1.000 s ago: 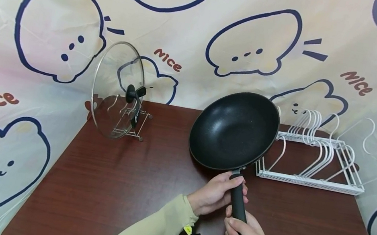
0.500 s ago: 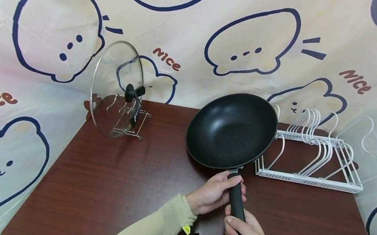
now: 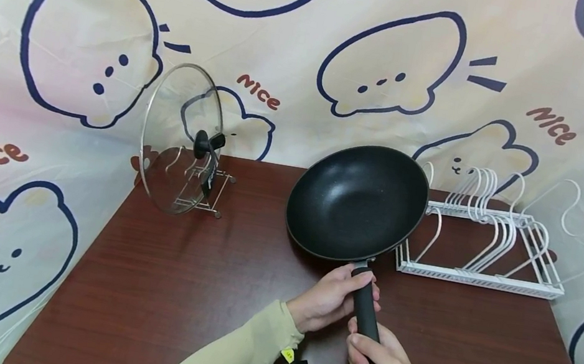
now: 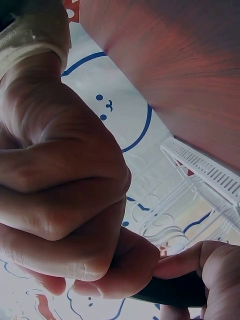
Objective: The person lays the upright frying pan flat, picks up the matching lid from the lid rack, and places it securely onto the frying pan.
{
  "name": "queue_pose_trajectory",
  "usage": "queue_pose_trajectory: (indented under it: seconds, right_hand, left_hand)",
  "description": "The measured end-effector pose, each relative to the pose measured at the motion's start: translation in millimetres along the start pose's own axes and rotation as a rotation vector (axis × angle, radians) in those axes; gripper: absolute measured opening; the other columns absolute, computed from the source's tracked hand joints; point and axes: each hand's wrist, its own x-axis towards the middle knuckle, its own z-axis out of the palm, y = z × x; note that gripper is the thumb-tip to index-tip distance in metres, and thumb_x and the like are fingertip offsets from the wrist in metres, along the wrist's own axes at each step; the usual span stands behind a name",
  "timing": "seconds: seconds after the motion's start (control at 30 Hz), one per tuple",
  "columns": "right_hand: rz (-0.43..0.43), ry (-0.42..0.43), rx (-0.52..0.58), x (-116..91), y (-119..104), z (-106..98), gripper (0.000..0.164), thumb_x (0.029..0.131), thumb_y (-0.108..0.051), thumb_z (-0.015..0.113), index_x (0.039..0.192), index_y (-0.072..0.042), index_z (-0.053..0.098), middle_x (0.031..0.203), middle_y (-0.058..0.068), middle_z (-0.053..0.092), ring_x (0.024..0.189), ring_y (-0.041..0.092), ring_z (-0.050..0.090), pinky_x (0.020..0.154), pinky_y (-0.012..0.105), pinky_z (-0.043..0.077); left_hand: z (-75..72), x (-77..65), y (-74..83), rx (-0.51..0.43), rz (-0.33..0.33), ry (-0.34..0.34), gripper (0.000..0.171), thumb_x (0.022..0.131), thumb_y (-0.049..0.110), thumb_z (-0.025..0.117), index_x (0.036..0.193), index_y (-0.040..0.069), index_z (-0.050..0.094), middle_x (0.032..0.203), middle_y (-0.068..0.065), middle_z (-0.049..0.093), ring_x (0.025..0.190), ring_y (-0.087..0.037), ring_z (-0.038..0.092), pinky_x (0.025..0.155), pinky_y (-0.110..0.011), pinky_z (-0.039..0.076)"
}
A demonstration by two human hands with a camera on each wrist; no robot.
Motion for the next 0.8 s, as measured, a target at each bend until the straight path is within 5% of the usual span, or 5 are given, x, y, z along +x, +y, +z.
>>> queue_pose_trajectory:
  seconds: [0.13, 0.4, 0.8]
  right_hand:
    - [0.006, 0.021, -0.017, 0.7, -0.1, 1.9, 0.008, 0.110, -0.004, 0.037, 0.116, -0.004, 0.043, 0.071, -0.008, 0.051, 0.048, 0.006, 0.049, 0.037, 0.043, 0.007]
    - [0.031, 0.019, -0.019, 0.5, 2.3, -1.9, 0.011, 0.110, -0.006, 0.037, 0.116, -0.008, 0.046, 0.071, -0.009, 0.052, 0.051, 0.004, 0.053, 0.037, 0.027, 0.023]
    - [0.030, 0.009, -0.010, 3.1, 2.0, -2.6, 0.009, 0.110, -0.005, 0.036, 0.115, -0.005, 0.044, 0.071, -0.007, 0.050, 0.048, 0.008, 0.046, 0.037, 0.043, 0.008]
  left_hand:
    - [-1.9, -0.2, -0.1, 0.005, 0.002, 0.008, 0.012, 0.110, 0.021, 0.051, 0.113, 0.009, 0.051, 0.094, -0.003, 0.064, 0.084, -0.013, 0.070, 0.087, -0.025, 0.060]
    - [-4.1, -1.6, -2.2, 0.012, -0.007, 0.026, 0.015, 0.109, 0.020, 0.053, 0.115, 0.006, 0.052, 0.096, -0.005, 0.064, 0.085, -0.014, 0.070, 0.091, -0.027, 0.060]
    - [-5.2, -0.3, -1.5, 0.009, 0.009, 0.030, 0.014, 0.110, 0.020, 0.051, 0.115, 0.007, 0.051, 0.096, -0.004, 0.064, 0.085, -0.014, 0.070, 0.089, -0.028, 0.060]
